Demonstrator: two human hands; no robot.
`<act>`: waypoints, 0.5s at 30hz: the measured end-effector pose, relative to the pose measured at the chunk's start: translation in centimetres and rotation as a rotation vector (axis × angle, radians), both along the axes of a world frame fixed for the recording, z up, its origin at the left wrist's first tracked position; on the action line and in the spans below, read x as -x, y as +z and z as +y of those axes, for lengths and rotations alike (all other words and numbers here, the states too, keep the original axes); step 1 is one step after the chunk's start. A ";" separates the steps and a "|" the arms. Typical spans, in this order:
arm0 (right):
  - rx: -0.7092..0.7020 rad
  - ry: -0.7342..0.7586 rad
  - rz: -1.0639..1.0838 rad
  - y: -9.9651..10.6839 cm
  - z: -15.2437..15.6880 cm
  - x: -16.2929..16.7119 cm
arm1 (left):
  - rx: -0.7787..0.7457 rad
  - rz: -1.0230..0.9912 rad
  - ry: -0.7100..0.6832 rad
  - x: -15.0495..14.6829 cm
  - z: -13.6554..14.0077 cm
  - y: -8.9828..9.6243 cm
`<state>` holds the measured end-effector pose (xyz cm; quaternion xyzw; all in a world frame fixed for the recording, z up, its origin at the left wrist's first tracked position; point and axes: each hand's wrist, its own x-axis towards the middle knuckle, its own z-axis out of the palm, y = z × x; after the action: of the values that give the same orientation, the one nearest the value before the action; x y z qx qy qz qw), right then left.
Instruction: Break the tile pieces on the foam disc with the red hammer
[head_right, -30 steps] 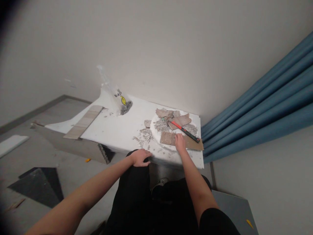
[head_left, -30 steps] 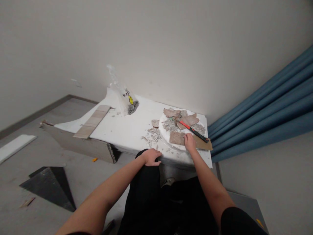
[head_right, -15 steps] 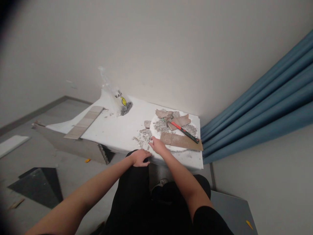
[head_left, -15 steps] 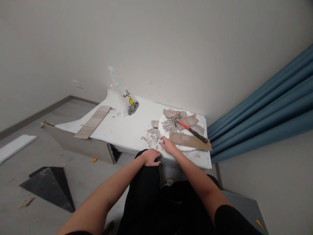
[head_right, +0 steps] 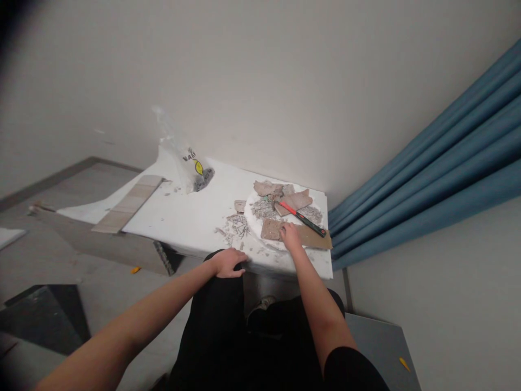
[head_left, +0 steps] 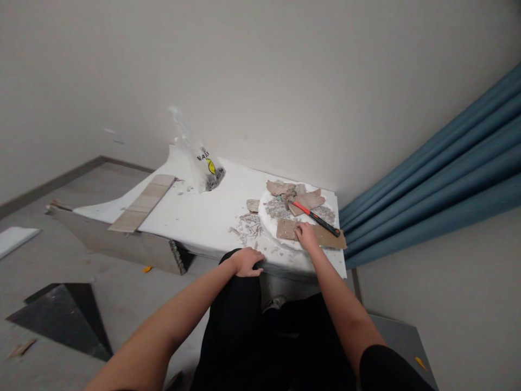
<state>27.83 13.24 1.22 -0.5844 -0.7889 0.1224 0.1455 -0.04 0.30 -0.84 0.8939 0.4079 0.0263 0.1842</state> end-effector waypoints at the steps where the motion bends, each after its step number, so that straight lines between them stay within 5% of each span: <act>1: 0.006 0.003 -0.008 -0.3 -0.1 0.1 | 0.002 -0.002 0.003 0.0 0.0 0.0; 8: 0.020 -0.091 -0.010 -1.2 -0.1 1.1 | 0.016 0.031 0.025 0.1 -0.5 0.9; 15: -0.006 -0.159 0.112 0.2 -1.5 1.2 | 0.014 0.029 0.026 0.0 -0.5 1.0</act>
<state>26.59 11.76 1.47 -0.6371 -0.7308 0.1408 0.2003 -0.07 -0.17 0.16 0.8874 0.4224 0.0131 0.1841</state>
